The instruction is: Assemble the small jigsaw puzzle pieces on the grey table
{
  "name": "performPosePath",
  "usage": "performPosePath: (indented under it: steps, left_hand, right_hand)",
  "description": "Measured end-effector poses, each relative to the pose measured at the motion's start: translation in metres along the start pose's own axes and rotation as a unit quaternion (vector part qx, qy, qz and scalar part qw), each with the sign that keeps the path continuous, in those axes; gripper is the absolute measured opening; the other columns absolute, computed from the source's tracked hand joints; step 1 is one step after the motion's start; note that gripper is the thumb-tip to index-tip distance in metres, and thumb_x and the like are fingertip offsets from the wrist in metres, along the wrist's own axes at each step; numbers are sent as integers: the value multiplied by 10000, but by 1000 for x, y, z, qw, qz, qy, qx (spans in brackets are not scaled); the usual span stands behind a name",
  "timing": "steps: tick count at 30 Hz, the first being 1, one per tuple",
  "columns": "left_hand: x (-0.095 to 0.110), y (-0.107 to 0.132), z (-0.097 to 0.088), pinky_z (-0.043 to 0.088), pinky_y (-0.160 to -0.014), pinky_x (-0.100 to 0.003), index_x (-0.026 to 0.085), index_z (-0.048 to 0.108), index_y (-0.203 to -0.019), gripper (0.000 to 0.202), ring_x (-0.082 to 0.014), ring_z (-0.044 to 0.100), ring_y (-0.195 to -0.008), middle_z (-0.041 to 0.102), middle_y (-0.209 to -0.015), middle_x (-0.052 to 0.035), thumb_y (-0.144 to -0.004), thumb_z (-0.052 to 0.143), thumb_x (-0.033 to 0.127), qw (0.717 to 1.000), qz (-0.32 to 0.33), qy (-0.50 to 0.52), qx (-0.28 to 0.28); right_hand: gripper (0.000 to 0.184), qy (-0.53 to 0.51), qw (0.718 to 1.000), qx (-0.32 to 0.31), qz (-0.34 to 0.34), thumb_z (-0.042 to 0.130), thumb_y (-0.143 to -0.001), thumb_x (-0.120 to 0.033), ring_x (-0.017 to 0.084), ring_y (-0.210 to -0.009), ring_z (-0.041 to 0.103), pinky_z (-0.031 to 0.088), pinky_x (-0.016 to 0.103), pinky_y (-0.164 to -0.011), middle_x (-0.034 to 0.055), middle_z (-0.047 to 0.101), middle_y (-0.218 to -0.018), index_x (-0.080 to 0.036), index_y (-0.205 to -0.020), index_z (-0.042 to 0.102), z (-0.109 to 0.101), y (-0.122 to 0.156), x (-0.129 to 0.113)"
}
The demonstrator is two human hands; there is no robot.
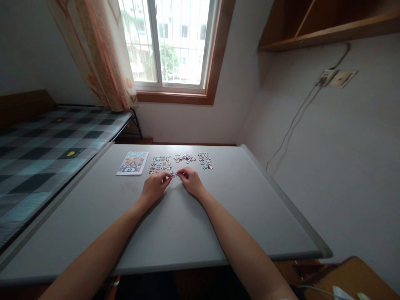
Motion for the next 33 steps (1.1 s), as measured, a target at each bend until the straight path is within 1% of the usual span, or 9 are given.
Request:
performPosePath:
  steps: [6, 11, 14, 19, 22, 26, 30, 33]
  left_hand:
    - [2, 1, 3, 378, -607, -234, 225, 683, -859, 243, -137, 569, -633, 646, -710, 2, -838, 543, 424, 1000, 19, -6, -3]
    - [4, 2, 4, 382, -607, -235, 222, 686, -967, 300, -143, 572, -638, 640, -709, 1, -810, 584, 457, 1000, 24, -13, 2]
    - [5, 2, 5, 389, -612, -234, 229, 677, -1016, 307, -143, 576, -645, 647, -726, 2, -809, 589, 438, 1000, 26, -15, 0]
    - [7, 2, 7, 392, -617, -236, 240, 667, -1042, 284, -137, 576, -636, 649, -741, 7, -821, 579, 396, 999, 42, -15, -9]
    - [9, 2, 7, 396, -623, -237, 243, 663, -1046, 273, -134, 575, -629, 646, -736, 11, -825, 576, 378, 999, 52, -11, -12]
    - [5, 2, 3, 398, -620, -232, 239, 664, -1045, 295, -139, 585, -650, 654, -749, 5, -830, 565, 415, 1000, 22, -14, 4]
    - [2, 2, -1, 397, -610, -228, 228, 669, -1034, 304, -144, 590, -660, 659, -754, -3, -830, 564, 428, 1000, -5, -14, 13]
    - [3, 2, -2, 396, -606, -227, 223, 672, -1030, 296, -145, 591, -662, 661, -753, -6, -830, 567, 413, 1000, -5, -13, 14]
  right_hand:
    - [166, -7, 1000, -4, -12, 531, -832, -174, 103, -642, 552, 454, 233, -647, 36, 626, -804, -153, -846, 695, -1, 1, -5]
    - [172, -4, 1000, -20, -10, 533, -816, -163, 97, -621, 548, 454, 231, -631, 43, 633, -818, -141, -852, 700, 1, 2, -9]
    - [179, -13, 999, -33, -10, 531, -815, -164, 97, -634, 561, 457, 226, -630, 40, 655, -834, -155, -874, 700, 5, 3, -7]
    - [184, -37, 998, -40, -11, 535, -807, -169, 110, -670, 584, 473, 235, -656, 38, 689, -840, -164, -897, 695, 8, 2, 0]
    - [184, -51, 998, -40, 2, 539, -802, -175, 110, -667, 586, 475, 238, -656, 38, 693, -832, -163, -905, 691, 8, 2, 1]
    - [196, -51, 998, -35, 25, 559, -798, -209, 104, -633, 566, 464, 230, -630, 31, 682, -783, -159, -940, 684, 6, 2, 1]
    - [220, -53, 997, -47, 16, 576, -772, -205, 95, -619, 554, 459, 221, -612, 25, 672, -795, -161, -960, 682, 8, 3, -1]
    - [264, -58, 997, -59, 8, 585, -756, -188, 90, -619, 551, 460, 215, -608, 23, 669, -809, -166, -1005, 671, 11, 3, 0]
Point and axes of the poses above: each hand's wrist, its own y-axis away from the middle knuckle, its own z-axis out of the palm, x = y × z, the point moved 8 cm from there along -y, towards the middle knuckle
